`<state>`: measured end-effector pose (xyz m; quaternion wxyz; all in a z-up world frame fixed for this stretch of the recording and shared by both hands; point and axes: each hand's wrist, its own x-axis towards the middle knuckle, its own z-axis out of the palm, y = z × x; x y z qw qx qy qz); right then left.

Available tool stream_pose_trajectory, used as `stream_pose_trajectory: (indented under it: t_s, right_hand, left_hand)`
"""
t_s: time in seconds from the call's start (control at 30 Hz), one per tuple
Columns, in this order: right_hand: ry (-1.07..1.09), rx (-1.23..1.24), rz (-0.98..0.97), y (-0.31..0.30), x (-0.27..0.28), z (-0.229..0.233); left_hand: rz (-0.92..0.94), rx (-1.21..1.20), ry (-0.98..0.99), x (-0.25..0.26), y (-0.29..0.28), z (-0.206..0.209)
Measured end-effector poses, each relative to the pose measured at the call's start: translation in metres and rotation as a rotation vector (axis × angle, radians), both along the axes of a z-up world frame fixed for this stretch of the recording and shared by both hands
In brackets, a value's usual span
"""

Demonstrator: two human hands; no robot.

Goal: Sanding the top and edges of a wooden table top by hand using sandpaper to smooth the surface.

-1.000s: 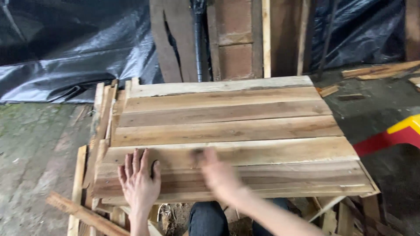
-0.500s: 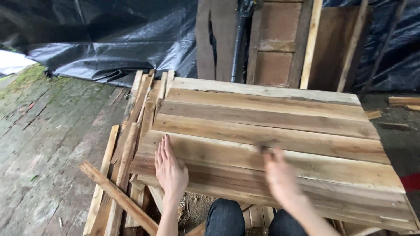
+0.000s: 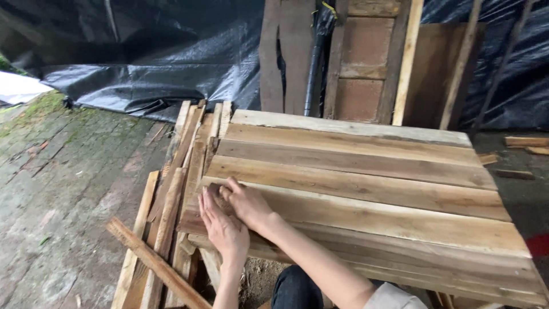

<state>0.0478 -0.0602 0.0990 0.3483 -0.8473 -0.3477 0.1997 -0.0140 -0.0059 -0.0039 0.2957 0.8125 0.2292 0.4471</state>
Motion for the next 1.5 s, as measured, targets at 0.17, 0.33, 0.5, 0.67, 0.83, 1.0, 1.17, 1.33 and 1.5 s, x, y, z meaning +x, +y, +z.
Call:
stream_pose_trajectory:
  t_s: [0.17, 0.33, 0.5, 0.67, 0.83, 1.0, 1.17, 1.33, 1.5]
  right_hand:
    - [-0.484, -0.156, 0.17, -0.015, 0.008, -0.013]
    - [-0.53, -0.23, 0.154, -0.076, 0.018, 0.006]
    - [-0.324, -0.143, -0.354, -0.193, 0.063, 0.029]
    - [-0.562, -0.452, -0.706, -0.408, 0.166, -0.06]
    - [-0.736, -0.469, -1.208, -0.559, 0.161, -0.088]
    - [-0.247, -0.335, -1.258, -0.572, 0.176, -0.081]
    - [-0.248, -0.426, -1.245, -0.587, 0.186, -0.107]
    - [-0.355, -0.413, -1.232, -0.579, 0.186, -0.111]
    - [-0.328, -0.355, -1.211, -0.536, 0.136, -0.052]
  left_hand:
    - [0.046, 0.078, 0.118, 0.008, 0.003, -0.009]
    - [0.054, 0.208, 0.142, 0.004, -0.001, 0.002]
    - [0.051, 0.275, 0.343, 0.007, 0.001, -0.004]
    - [-0.018, 0.296, 0.567, 0.01, 0.012, 0.0]
    - [0.09, 0.354, 0.476, 0.048, 0.041, 0.05]
    - [0.159, 0.241, 0.697, 0.104, 0.089, -0.015]
    - [0.162, 0.304, 0.768, 0.096, 0.101, -0.015]
    - [0.146, 0.292, 0.746, 0.095, 0.09, 0.004]
    - [0.125, 0.267, 0.69, 0.094, 0.106, -0.013]
